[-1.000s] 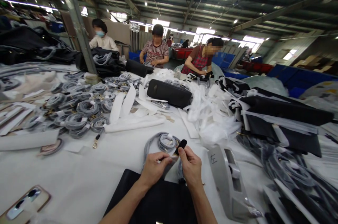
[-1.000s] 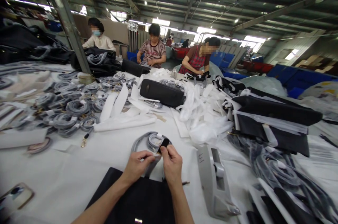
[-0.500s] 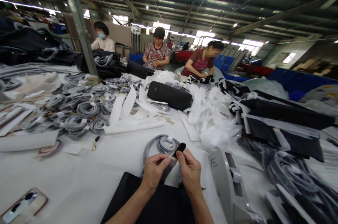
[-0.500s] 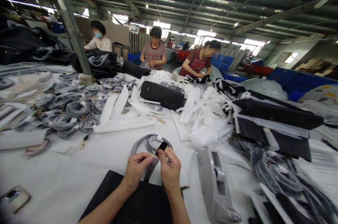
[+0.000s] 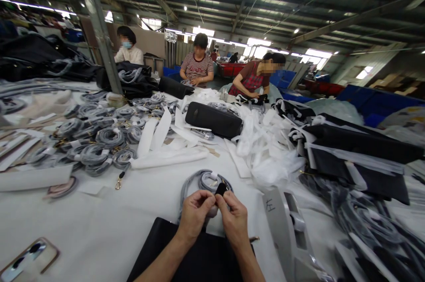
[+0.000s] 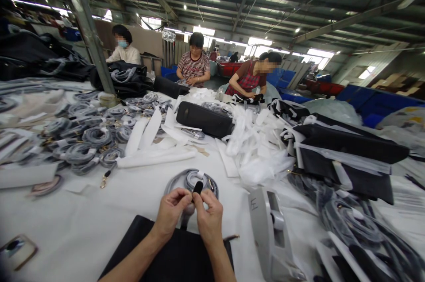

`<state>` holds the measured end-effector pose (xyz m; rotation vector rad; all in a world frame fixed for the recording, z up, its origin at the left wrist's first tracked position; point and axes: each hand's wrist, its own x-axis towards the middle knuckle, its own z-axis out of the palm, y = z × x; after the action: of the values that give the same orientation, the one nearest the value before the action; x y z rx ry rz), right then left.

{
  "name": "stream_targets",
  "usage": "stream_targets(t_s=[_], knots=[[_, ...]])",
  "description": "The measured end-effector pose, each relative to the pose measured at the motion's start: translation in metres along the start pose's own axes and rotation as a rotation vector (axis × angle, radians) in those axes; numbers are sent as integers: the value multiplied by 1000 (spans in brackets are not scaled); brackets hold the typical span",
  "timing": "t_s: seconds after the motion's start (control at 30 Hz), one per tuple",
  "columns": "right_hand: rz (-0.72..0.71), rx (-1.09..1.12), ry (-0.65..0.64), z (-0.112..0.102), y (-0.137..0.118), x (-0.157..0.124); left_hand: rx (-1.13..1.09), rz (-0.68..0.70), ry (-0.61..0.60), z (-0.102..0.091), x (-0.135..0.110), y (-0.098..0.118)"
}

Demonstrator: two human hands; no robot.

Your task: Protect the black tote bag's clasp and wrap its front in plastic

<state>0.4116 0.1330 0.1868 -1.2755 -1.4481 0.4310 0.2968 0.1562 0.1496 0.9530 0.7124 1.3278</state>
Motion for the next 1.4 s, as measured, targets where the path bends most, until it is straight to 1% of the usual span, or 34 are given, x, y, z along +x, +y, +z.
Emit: stream_targets(t_s=[0.07, 0.1, 0.2, 0.27, 0.37, 0.47, 0.63, 0.87, 0.93, 1.07, 1.1, 1.17, 1.23, 1.3, 1.4], knots=[[12, 16, 19, 0, 2, -1, 25, -8, -28, -4, 3, 0], [21, 22, 35, 0, 3, -1, 51, -31, -71, -6, 3, 0], [40, 25, 71, -3, 4, 0, 254, -114, -279, -10, 2, 0], [44, 26, 94, -6, 4, 0, 407, -98, -347, -11, 0, -1], [58, 31, 141, -10, 2, -1, 516, -33, -325, -11, -4, -6], [72, 33, 177, -13, 0, 0, 610, -39, -323, -13, -5, -13], [67, 40, 133, -15, 2, 3, 685, -38, -319, -15, -1, -19], [83, 36, 150, -14, 9, 0, 844, -87, -343, -18, 2, -15], [87, 36, 143, -13, 9, 0, 826, -76, -345, -17, 2, -13], [61, 34, 97, -11, 9, 0, 521, -64, -387, -13, 4, -2], [51, 31, 85, -10, 9, 0, 480, -69, -388, -11, 4, 1], [41, 26, 72, -9, 9, 0, 485, -63, -367, -9, 4, 6], [42, 26, 73, -9, 10, 0, 500, -25, -339, -8, 3, 10], [42, 24, 78, -8, 11, 0, 465, 2, -316, -8, 2, 12], [31, 17, 62, -6, 11, 1, 398, 7, -287, -6, 3, 10]])
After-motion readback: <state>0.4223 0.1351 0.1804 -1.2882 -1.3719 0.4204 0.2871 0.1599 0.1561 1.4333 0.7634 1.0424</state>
